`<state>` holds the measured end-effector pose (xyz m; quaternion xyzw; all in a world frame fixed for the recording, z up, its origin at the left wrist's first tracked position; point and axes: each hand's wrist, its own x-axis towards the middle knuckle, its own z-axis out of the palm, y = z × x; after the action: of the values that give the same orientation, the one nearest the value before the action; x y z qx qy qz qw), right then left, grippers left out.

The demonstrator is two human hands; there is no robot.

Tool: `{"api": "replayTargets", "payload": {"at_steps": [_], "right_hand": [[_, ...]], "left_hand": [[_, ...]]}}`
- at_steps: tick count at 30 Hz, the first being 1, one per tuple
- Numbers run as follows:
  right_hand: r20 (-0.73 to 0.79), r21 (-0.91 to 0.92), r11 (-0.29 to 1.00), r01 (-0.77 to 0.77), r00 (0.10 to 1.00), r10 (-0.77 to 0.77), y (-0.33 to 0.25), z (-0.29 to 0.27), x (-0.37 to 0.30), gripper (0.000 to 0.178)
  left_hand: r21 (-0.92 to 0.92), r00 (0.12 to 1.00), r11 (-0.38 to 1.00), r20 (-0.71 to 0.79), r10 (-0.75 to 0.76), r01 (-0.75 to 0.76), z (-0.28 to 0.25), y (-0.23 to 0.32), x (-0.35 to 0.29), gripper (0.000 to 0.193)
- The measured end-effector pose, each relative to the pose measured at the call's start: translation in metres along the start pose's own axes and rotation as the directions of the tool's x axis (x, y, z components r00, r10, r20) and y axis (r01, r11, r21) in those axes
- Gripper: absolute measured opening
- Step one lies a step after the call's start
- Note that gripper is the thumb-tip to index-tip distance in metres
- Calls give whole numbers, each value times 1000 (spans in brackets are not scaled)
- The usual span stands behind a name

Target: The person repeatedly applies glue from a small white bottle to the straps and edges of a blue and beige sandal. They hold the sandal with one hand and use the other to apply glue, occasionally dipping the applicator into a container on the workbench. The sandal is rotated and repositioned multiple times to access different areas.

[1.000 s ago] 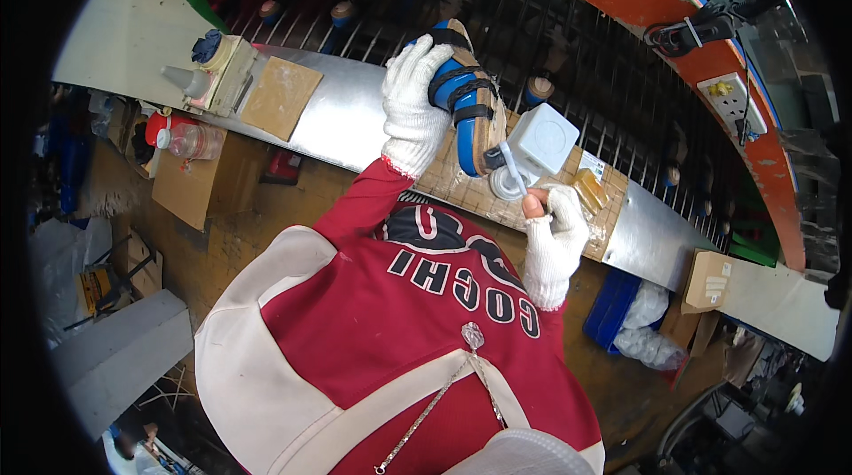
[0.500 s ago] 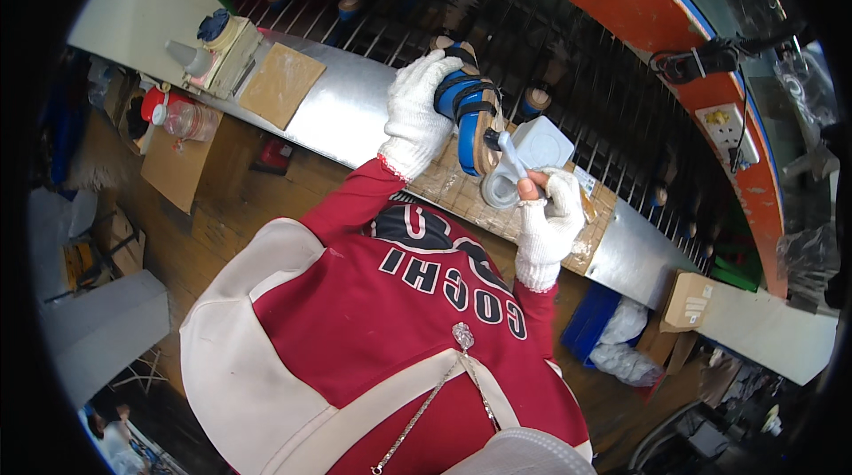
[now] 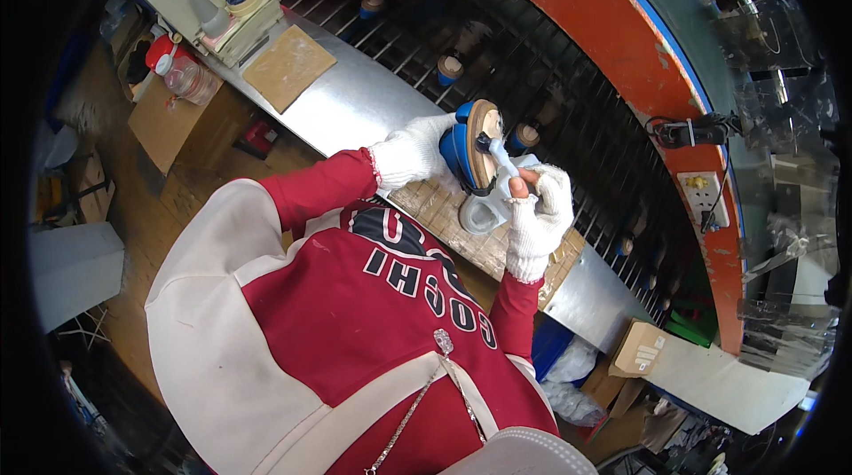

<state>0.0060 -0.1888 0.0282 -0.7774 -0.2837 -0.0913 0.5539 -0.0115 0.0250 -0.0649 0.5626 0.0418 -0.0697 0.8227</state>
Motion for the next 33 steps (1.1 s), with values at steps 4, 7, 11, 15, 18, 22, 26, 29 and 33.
{"api": "replayTargets", "payload": {"at_steps": [4, 7, 11, 15, 18, 22, 26, 29, 33], "right_hand": [[23, 52, 997, 53, 998, -54, 5, 1, 12, 18], [49, 32, 998, 63, 997, -64, 6, -2, 18, 19], [62, 44, 995, 94, 993, -96, 11, -4, 21, 18], [81, -7, 994, 105, 991, -104, 17, -10, 20, 20], [104, -38, 997, 67, 993, -63, 17, -19, 19, 20], [181, -93, 984, 154, 974, -135, 12, -33, 26, 20], [118, 34, 998, -58, 992, 53, 16, -32, 24, 16], [63, 53, 993, -102, 993, 99, 32, -35, 1, 15], [-31, 12, 948, -319, 947, 319, 60, -58, -63, 14]], "left_hand": [[280, 957, 949, 207, -204, 142, 9, 49, -26, 72], [128, 937, 951, 175, -302, 283, 17, 66, -35, 82], [102, 898, 935, 258, -356, 341, 16, 66, -36, 73], [128, 840, 891, 299, -453, 435, 13, 66, -36, 78], [115, 793, 861, 346, -502, 495, 14, 71, -38, 81], [78, 786, 863, 378, -489, 500, 19, 78, -44, 73], [151, 729, 828, 409, -549, 540, 27, 79, -41, 73], [127, 735, 835, 417, -534, 535, 28, 75, -42, 67], [54, 853, 907, 322, -412, 418, 13, 62, -51, 68]]}}
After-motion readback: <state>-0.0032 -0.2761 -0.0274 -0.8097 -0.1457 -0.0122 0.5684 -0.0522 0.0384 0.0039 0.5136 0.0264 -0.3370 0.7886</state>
